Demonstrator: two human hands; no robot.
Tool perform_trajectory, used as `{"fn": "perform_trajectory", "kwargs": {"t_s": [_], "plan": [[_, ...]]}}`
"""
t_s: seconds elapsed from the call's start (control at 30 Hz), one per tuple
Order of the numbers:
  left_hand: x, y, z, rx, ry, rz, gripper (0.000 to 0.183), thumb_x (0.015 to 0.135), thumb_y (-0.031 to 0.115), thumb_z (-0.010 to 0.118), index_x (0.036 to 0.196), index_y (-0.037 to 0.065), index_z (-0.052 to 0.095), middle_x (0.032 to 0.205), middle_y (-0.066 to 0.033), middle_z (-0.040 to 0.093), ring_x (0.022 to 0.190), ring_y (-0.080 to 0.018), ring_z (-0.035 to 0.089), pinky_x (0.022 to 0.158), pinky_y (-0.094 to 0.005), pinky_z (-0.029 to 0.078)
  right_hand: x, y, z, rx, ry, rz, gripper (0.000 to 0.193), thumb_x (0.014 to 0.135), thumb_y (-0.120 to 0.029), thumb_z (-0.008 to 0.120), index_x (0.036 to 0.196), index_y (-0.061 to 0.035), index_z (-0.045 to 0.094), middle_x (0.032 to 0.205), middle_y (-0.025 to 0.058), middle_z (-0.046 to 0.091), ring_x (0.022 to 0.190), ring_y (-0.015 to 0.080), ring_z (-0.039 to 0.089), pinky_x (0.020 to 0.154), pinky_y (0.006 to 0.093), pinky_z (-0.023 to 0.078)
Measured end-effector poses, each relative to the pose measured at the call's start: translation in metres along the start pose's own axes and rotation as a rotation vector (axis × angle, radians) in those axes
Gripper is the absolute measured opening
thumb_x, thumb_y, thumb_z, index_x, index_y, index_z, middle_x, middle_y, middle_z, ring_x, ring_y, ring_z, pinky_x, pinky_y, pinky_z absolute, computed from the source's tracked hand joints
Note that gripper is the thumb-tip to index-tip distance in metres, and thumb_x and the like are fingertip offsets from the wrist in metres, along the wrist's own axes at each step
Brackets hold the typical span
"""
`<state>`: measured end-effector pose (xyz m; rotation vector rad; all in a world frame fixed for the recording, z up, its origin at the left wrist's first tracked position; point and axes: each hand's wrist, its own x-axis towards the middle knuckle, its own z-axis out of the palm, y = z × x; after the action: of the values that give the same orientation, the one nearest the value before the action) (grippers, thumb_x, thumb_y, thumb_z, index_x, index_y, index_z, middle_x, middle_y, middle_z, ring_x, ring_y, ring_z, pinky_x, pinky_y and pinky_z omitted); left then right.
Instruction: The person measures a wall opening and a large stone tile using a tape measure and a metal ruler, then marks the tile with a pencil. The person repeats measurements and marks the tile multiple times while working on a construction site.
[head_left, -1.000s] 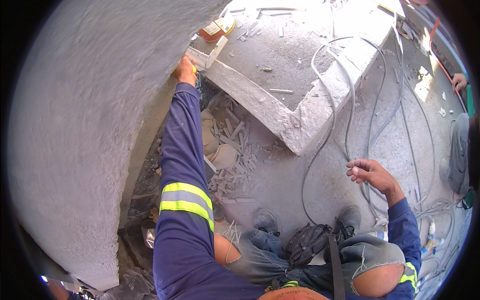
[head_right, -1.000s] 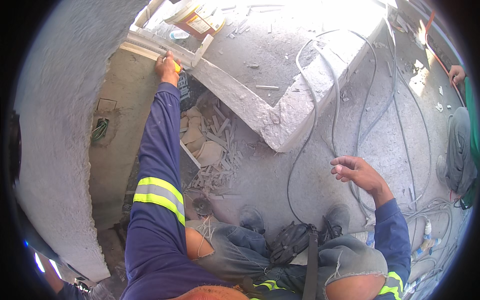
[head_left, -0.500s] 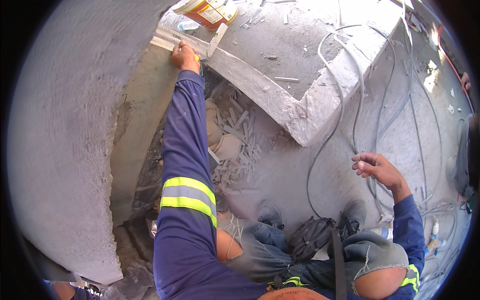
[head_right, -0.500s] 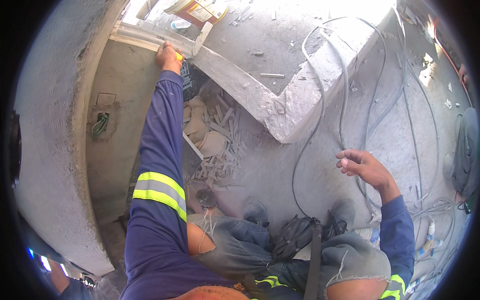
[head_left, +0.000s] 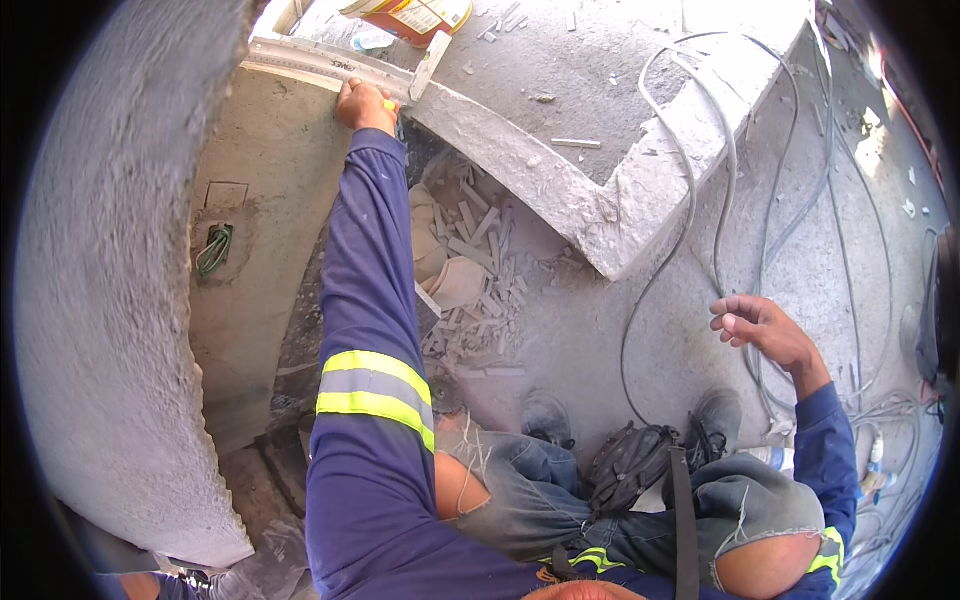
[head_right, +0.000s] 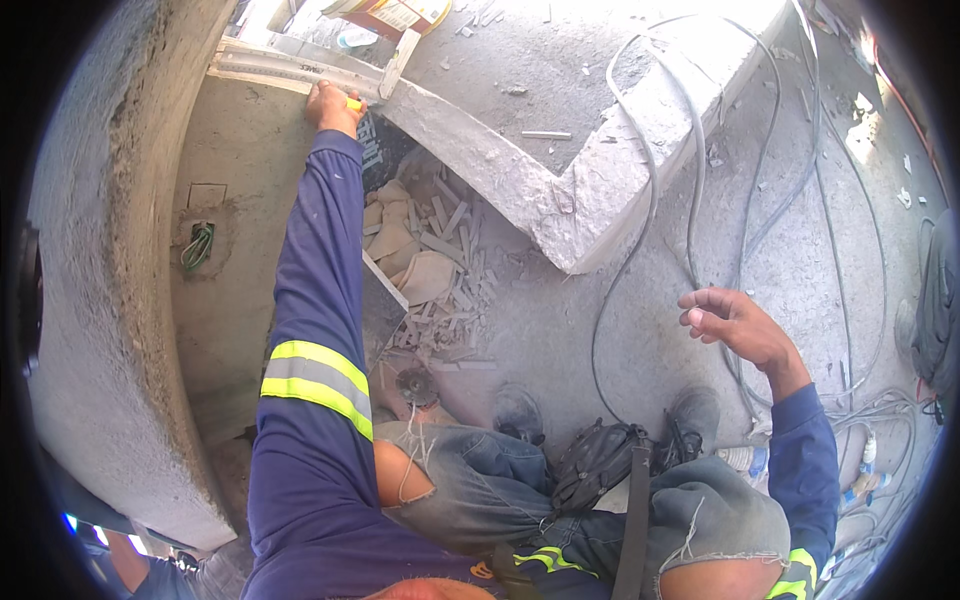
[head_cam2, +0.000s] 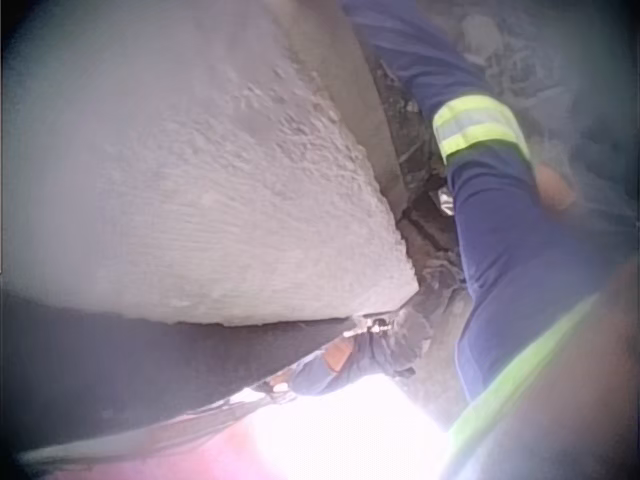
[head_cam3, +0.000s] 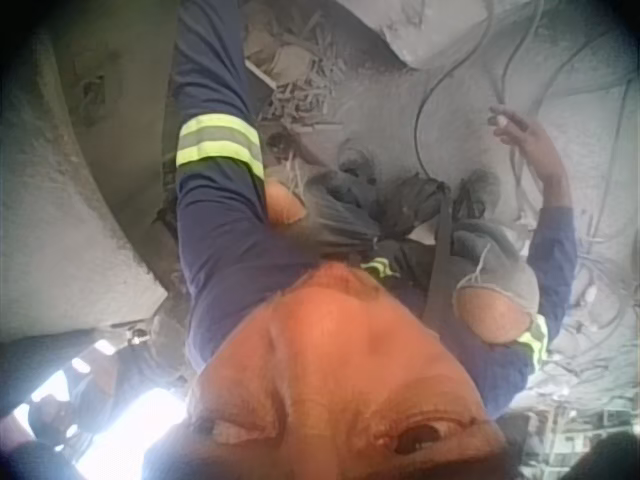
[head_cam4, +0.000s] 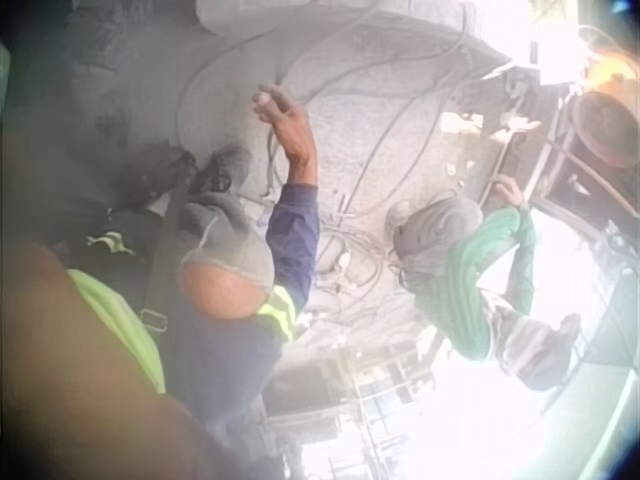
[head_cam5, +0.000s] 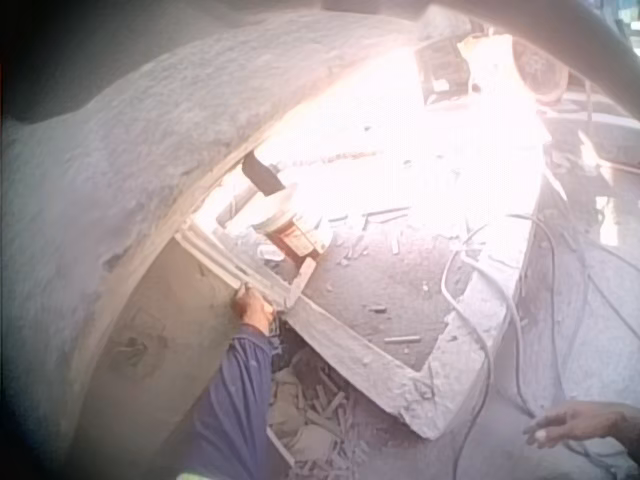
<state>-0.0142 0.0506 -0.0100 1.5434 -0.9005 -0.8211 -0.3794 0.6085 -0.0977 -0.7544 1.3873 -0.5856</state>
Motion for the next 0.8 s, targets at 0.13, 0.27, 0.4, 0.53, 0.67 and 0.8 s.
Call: {"fn": "perform_trajectory", "kwargs": {"t_s": [0.13, 0.27, 0.4, 0.53, 0.67, 0.8], "plan": [[0.004, 0.002, -0.001, 0.03, -0.007, -0.007, 0.029, 0.113, 0.029, 0.051, 0.127, 0.012, 0.07, 0.09, -0.0158, 0.072, 0.068, -0.026, 0.068, 0.053, -0.0464, 0.054, 0.002, 0.002, 0.001, 0.035, -0.037, -0.036, 0.069, 0.103, -0.048, 0.072, 0.145, 0.0055, 0.064, 0.123, 0.0172, 0.076, 0.106, 0.0239, 0.071, 0.096, 0.0395, 0.058], [0.002, 0.004, 0.0, 0.048, -0.003, -0.023, 0.028, 0.113, 0.029, 0.052, 0.125, 0.013, 0.07, 0.085, -0.0161, 0.071, 0.067, -0.0269, 0.067, 0.051, -0.0463, 0.053, 0.001, -0.002, 0.004, 0.007, -0.036, -0.022, 0.066, 0.104, -0.047, 0.07, 0.145, 0.0051, 0.064, 0.124, 0.0169, 0.076, 0.107, 0.0235, 0.071, 0.097, 0.0393, 0.058], [-0.003, 0.003, 0.005, 0.069, -0.005, -0.018, 0.027, 0.113, 0.029, 0.052, 0.124, 0.012, 0.071, 0.086, -0.0162, 0.072, 0.066, -0.0269, 0.067, 0.05, -0.0465, 0.052, -0.002, 0.002, 0.0, 0.004, -0.026, -0.011, 0.067, 0.104, -0.048, 0.069, 0.145, 0.0046, 0.064, 0.124, 0.0168, 0.075, 0.106, 0.0232, 0.071, 0.097, 0.0388, 0.057], [0.011, 0.001, -0.001, 0.051, -0.023, -0.002, 0.028, 0.113, 0.028, 0.052, 0.126, 0.012, 0.071, 0.087, -0.0162, 0.073, 0.066, -0.0264, 0.068, 0.05, -0.0462, 0.052, 0.001, -0.002, 0.003, 0.011, -0.045, -0.033, 0.069, 0.103, -0.049, 0.07, 0.145, 0.0048, 0.064, 0.124, 0.0167, 0.075, 0.106, 0.0233, 0.071, 0.097, 0.0391, 0.058], [0.01, -0.004, 0.003, 0.06, 0.001, -0.001, 0.03, 0.114, 0.028, 0.051, 0.13, 0.012, 0.07, 0.087, -0.0157, 0.073, 0.066, -0.0261, 0.069, 0.049, -0.0458, 0.052, 0.002, -0.002, 0.002, 0.012, -0.038, -0.011, 0.068, 0.102, -0.048, 0.071, 0.145, 0.0052, 0.064, 0.123, 0.0167, 0.076, 0.106, 0.0233, 0.071, 0.096, 0.0391, 0.058], [0.011, -0.004, 0.0, 0.04, -0.03, 0.016, 0.03, 0.114, 0.027, 0.05, 0.13, 0.011, 0.069, 0.084, -0.0152, 0.073, 0.065, -0.0259, 0.069, 0.049, -0.0452, 0.052, 0.004, -0.001, 0.001, -0.014, -0.033, -0.004, 0.07, 0.101, -0.05, 0.071, 0.144, 0.0052, 0.065, 0.123, 0.0173, 0.076, 0.106, 0.0236, 0.071, 0.096, 0.0392, 0.058]]}}
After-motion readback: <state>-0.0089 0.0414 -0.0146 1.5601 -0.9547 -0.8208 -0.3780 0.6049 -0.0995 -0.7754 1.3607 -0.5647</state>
